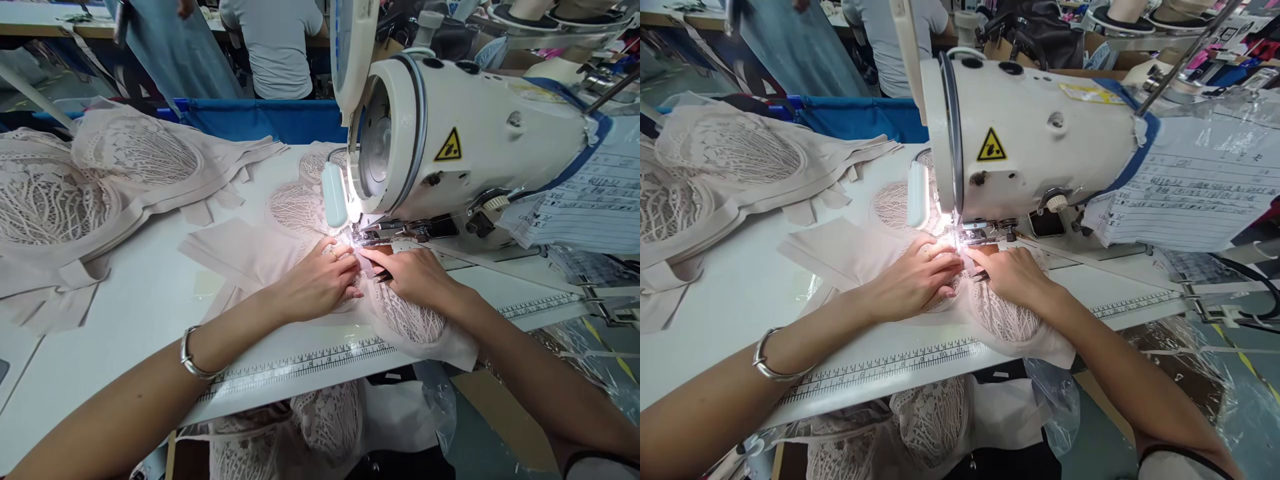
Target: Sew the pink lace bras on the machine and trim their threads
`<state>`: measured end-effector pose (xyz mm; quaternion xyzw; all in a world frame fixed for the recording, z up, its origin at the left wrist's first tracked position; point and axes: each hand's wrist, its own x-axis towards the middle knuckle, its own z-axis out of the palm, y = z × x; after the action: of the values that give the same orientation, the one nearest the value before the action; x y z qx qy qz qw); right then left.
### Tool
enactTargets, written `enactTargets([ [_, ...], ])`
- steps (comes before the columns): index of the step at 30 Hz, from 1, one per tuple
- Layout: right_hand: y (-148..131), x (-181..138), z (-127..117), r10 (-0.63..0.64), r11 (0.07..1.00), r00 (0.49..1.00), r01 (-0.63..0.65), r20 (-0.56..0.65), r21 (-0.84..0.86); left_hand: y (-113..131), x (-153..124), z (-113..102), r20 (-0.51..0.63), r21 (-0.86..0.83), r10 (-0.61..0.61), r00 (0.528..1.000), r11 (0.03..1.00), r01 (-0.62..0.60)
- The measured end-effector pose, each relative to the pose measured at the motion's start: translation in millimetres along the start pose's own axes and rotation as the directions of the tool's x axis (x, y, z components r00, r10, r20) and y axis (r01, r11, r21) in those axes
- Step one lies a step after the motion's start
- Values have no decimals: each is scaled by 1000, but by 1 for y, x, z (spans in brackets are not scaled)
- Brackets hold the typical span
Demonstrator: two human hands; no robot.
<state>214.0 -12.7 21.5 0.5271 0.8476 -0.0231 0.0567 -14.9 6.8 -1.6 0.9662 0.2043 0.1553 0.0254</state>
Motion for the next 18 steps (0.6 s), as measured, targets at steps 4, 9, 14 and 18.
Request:
enactTargets([
  [4,5,4,0,-31,999,998,32,-52,26,-2,-1,-1,27,31,6,1000,999,-7],
  [9,10,6,4,-86,996,986,89,-144,17,-4,-1,-1,18,81,-6,1000,997,4],
  [14,15,10,2,-67,998,992,69,-107,13,-5,-1,1,-1,54,-26,1000,998,26],
  [18,23,11,2,-160,985,981,166,-107,47,-6,-2,1,-2,47,-30,1000,998,30],
])
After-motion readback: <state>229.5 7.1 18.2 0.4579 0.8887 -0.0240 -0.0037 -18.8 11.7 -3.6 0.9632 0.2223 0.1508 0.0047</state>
